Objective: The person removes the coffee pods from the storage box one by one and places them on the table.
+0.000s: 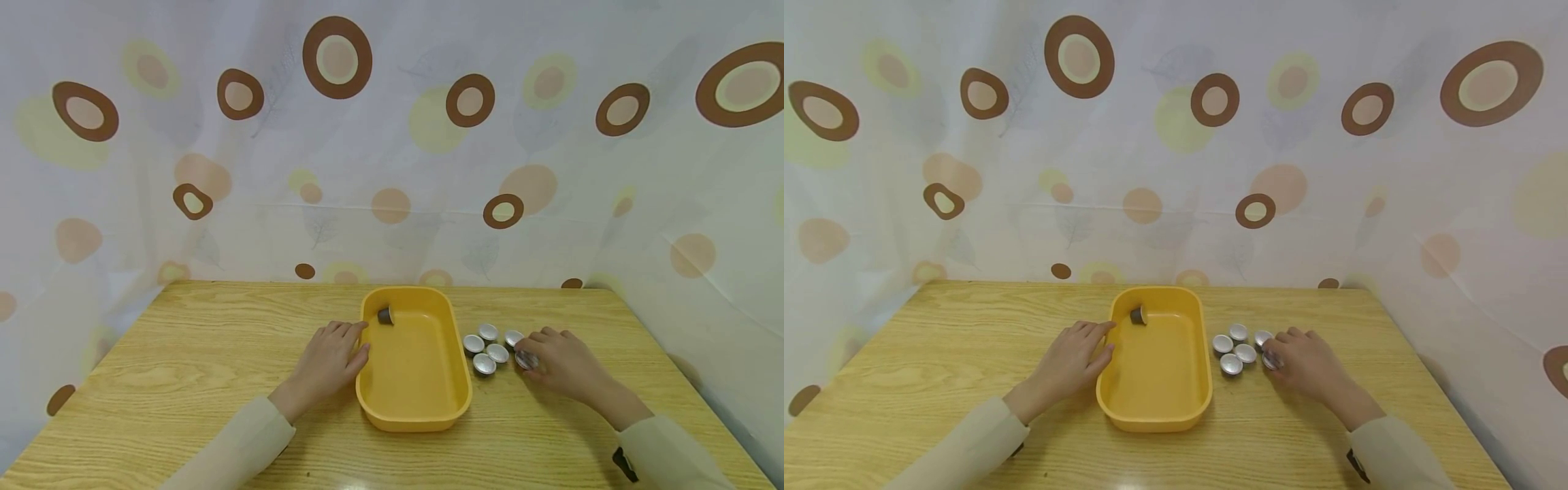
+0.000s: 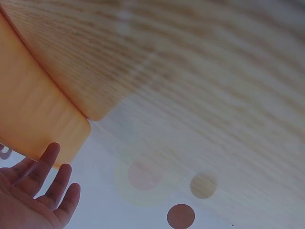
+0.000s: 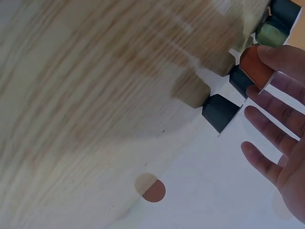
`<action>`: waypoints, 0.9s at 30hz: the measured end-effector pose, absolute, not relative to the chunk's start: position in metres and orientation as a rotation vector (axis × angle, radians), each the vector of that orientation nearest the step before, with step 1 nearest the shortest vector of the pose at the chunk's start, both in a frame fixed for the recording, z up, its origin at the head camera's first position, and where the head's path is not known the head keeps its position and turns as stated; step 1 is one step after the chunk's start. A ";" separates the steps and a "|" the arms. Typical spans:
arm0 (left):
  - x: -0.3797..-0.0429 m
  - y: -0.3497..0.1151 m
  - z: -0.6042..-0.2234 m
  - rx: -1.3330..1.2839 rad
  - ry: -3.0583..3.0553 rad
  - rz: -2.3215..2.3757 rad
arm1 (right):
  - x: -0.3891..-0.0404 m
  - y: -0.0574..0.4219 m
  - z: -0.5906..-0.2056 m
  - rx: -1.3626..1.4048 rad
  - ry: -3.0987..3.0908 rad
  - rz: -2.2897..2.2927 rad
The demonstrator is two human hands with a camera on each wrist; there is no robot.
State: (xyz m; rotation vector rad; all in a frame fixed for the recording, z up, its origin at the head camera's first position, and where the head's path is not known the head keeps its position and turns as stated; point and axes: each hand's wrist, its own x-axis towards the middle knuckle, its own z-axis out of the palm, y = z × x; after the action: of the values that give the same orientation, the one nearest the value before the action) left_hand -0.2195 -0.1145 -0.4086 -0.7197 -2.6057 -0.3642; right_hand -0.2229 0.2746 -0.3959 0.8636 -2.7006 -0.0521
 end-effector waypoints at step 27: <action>-0.219 -0.114 -0.408 -0.727 -2.592 -0.391 | -0.222 0.274 -0.397 0.854 -2.736 -0.048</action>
State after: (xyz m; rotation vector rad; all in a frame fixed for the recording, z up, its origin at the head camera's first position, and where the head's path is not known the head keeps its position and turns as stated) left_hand -0.2191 -0.1145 -0.4083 -0.7274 -2.5917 -0.3905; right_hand -0.2216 0.2737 -0.3974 0.8541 -2.7364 -0.0482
